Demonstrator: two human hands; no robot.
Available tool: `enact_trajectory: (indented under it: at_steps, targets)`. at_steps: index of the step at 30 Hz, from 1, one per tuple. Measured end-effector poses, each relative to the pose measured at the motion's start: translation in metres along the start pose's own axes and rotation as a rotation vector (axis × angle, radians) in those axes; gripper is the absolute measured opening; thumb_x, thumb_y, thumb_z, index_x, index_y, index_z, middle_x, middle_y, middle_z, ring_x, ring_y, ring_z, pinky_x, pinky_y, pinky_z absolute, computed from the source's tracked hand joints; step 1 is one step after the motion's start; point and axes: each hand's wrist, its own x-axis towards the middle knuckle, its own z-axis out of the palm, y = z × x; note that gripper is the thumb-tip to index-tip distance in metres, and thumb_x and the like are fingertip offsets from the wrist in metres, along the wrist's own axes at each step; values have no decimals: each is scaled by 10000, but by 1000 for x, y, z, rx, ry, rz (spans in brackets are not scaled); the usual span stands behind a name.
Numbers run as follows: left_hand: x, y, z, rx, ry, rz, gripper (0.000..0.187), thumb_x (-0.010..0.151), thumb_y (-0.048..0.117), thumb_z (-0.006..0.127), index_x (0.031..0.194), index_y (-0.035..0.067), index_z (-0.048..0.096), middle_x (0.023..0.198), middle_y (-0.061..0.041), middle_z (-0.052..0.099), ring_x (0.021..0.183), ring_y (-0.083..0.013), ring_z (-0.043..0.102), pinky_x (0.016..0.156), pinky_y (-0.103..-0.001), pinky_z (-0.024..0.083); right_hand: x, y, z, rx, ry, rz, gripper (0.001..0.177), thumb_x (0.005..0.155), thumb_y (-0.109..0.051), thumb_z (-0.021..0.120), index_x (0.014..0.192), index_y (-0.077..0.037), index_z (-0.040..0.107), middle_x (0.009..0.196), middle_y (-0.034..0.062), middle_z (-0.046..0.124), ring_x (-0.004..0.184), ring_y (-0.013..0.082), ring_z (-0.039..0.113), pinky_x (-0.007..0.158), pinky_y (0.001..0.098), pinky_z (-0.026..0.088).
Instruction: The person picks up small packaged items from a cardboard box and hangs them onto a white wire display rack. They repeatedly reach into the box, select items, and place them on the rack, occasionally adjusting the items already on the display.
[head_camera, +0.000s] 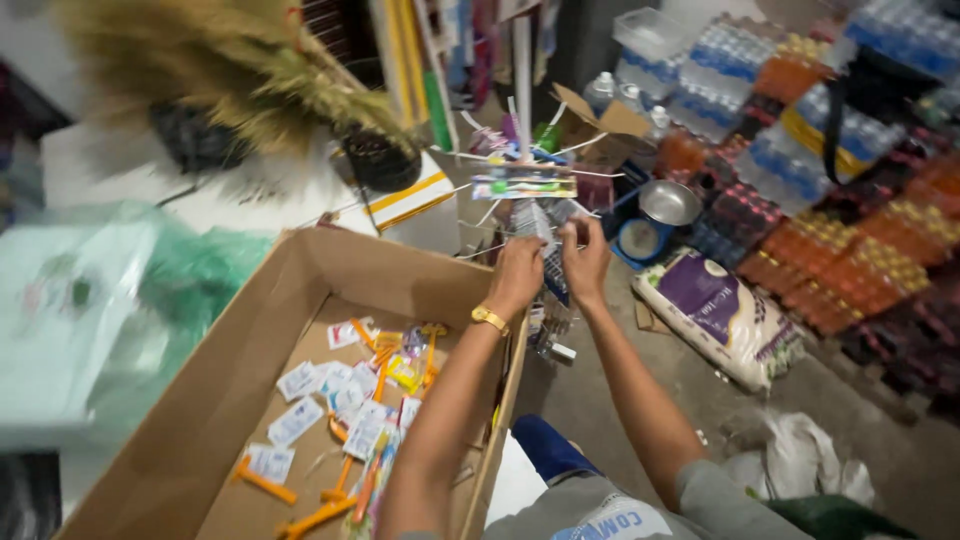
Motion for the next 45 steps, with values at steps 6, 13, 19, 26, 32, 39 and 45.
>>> enact_trajectory:
  at_steps: [6,13,19,26,32,39,45]
  targets:
    - [-14,33,-157,48,-26,-63,186,852,1,567,926,-2,738,941,-268,700,924,-478,649,838,-536,517,14,-170,43,-9,-501,-133,164,1021,-141,638,1114,-11,680,919,107,744,811,132,720,730,312,576]
    - [-143,27,-292,285,-426,-475,206,832,89,590,939,62,764,933,-262,700,910,-466,666,833,-565,517,-52,-229,27,-161,-2010,-551,654,866,-108,686,1487,-108,484,1225,207,686,1007,336,708,813,413,574]
    - [-258,-26,-343,653,-472,-769,253,819,130,596,978,63,782,1078,-241,720,1040,-421,685,939,-524,529,-121,-198,-29,-34,-2035,-824,410,838,-189,718,1247,-174,714,1261,95,744,1110,345,687,878,463,544]
    - [-225,3,-380,509,-605,-1077,308,916,188,568,1153,91,739,1204,-236,692,1145,-425,648,977,-525,511,-126,-259,-11,220,-2316,-559,265,1052,-270,635,1177,-48,709,1166,159,728,1050,346,698,890,449,547]
    - [-220,-16,-356,414,-547,-954,311,915,200,573,1163,91,727,1149,-256,693,1082,-440,667,961,-524,517,-114,-281,123,-50,-1932,-636,318,974,-275,596,1250,-157,701,1101,129,751,939,329,725,799,449,557]
    - [-240,-42,-306,200,-288,-930,248,939,168,557,1084,41,713,1045,-269,705,990,-452,681,882,-530,547,-187,-155,226,-444,-1640,-626,249,973,-353,642,1078,-163,762,956,150,750,885,369,720,771,492,562]
    - [-305,-88,-248,590,-519,-681,249,871,36,583,1106,14,662,1144,-230,657,1080,-410,637,895,-554,508,-199,-66,223,-492,-1679,-494,215,902,-268,643,1037,-151,764,969,117,763,926,332,731,770,463,566]
